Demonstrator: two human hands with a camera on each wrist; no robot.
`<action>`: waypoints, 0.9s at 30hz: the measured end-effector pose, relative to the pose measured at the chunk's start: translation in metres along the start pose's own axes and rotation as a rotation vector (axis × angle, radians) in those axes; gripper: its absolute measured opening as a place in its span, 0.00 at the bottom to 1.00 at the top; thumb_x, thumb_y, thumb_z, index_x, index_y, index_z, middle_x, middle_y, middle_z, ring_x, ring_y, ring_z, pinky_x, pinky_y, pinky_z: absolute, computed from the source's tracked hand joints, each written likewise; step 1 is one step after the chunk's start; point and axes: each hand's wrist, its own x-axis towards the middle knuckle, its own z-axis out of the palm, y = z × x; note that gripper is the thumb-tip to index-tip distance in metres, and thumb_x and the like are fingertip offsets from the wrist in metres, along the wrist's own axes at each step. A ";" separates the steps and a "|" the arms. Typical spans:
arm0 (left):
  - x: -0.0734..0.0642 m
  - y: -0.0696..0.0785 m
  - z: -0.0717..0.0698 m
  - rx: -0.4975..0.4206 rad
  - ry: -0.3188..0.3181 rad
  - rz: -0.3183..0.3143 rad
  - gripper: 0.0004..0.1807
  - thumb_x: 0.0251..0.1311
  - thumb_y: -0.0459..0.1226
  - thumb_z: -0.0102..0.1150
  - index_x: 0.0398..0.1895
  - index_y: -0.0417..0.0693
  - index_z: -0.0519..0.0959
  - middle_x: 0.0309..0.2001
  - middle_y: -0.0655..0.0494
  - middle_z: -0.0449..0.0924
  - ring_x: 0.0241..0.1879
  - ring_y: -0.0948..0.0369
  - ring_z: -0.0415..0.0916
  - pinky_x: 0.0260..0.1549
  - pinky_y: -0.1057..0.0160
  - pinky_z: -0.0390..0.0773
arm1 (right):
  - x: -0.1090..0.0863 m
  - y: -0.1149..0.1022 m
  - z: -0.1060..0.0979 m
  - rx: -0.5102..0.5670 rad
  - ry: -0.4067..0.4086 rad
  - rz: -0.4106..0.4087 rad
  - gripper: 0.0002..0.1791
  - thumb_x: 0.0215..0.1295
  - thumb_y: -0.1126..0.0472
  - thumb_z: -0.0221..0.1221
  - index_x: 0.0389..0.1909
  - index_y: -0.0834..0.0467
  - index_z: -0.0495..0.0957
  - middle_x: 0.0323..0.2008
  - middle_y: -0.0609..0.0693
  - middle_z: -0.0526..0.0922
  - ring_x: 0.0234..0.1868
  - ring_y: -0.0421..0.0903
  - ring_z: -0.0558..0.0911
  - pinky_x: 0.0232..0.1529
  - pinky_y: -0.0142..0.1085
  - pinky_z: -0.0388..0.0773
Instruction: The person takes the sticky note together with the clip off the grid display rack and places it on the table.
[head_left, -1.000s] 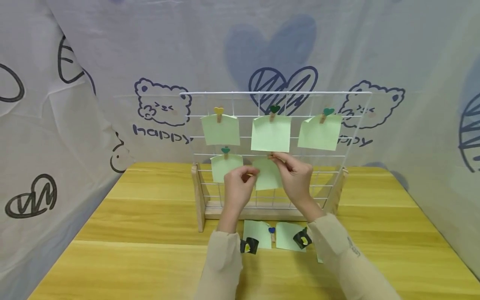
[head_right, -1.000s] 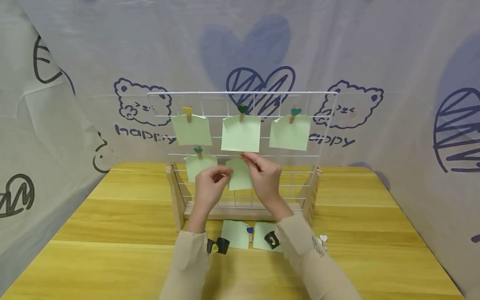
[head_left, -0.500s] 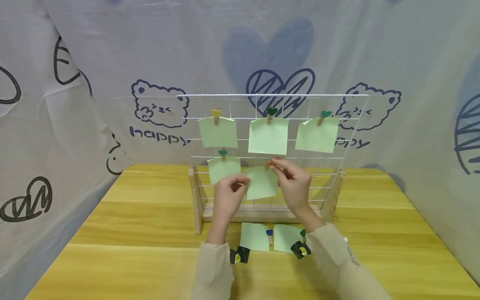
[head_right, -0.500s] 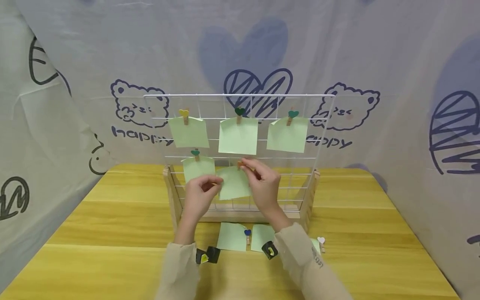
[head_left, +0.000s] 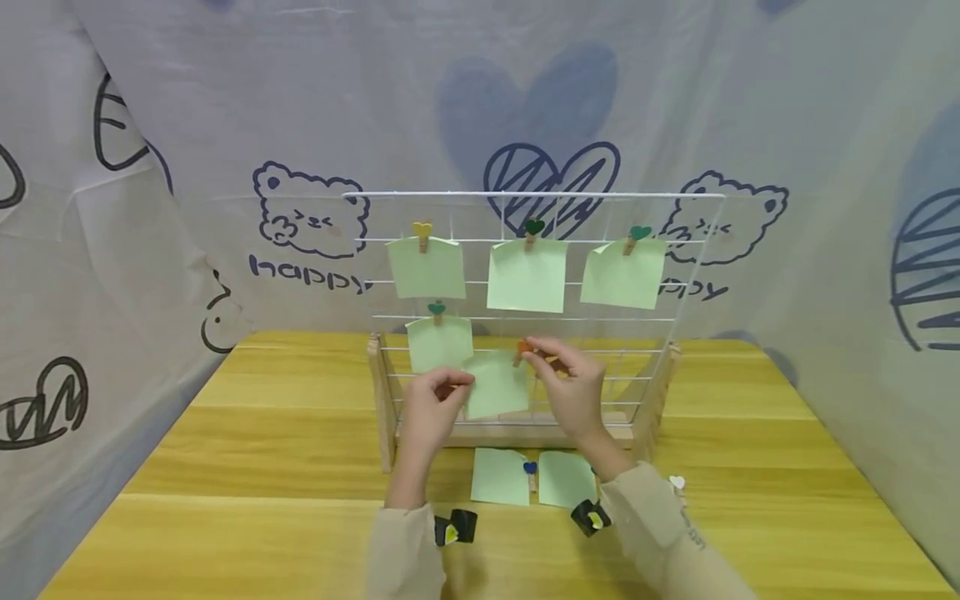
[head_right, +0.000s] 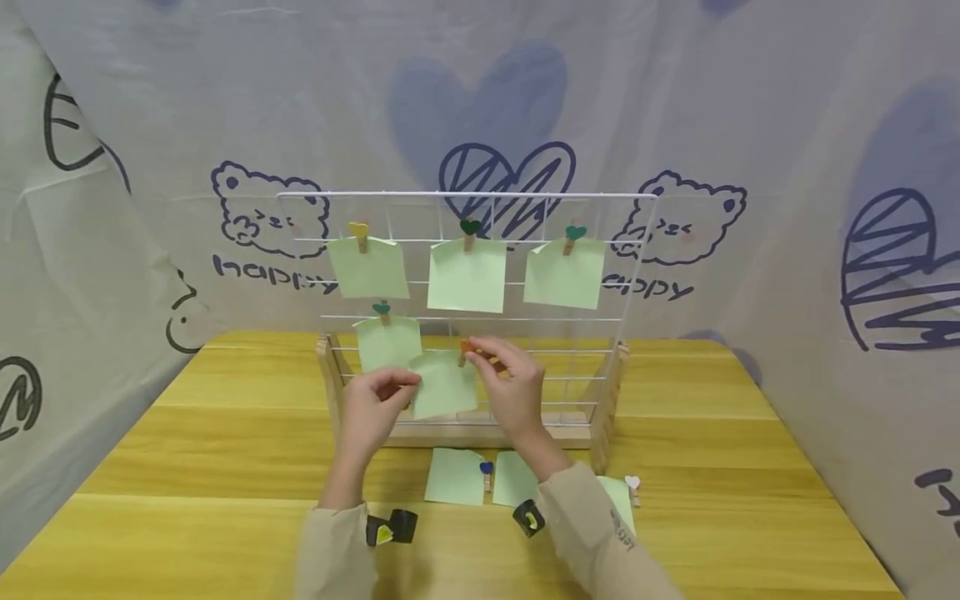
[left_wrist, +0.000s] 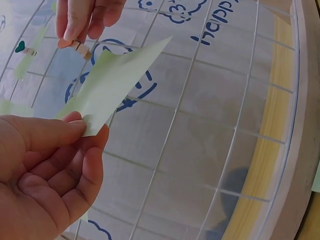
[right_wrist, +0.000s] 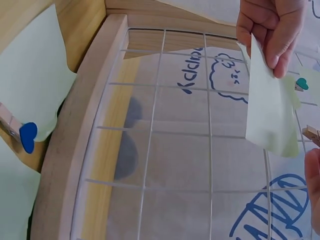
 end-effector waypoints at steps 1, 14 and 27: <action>-0.001 -0.001 -0.001 0.002 0.001 -0.008 0.03 0.52 0.27 0.58 0.29 0.37 0.81 0.31 0.48 0.80 0.24 0.60 0.72 0.21 0.68 0.71 | -0.001 0.000 0.001 0.012 -0.004 0.002 0.08 0.44 0.80 0.61 0.29 0.72 0.79 0.29 0.63 0.81 0.20 0.54 0.78 0.21 0.26 0.75; -0.008 -0.013 -0.017 0.043 -0.017 -0.036 0.04 0.52 0.26 0.58 0.29 0.37 0.81 0.32 0.48 0.79 0.30 0.57 0.75 0.28 0.65 0.75 | -0.015 0.001 0.008 0.090 -0.052 0.072 0.09 0.45 0.80 0.60 0.30 0.73 0.78 0.30 0.63 0.81 0.26 0.49 0.80 0.26 0.29 0.77; -0.012 -0.025 -0.029 0.047 -0.058 -0.117 0.03 0.51 0.25 0.57 0.28 0.36 0.81 0.29 0.49 0.79 0.24 0.61 0.72 0.24 0.66 0.74 | -0.018 -0.022 0.015 0.072 -0.095 0.154 0.08 0.43 0.84 0.59 0.28 0.78 0.76 0.28 0.68 0.78 0.23 0.51 0.78 0.25 0.27 0.76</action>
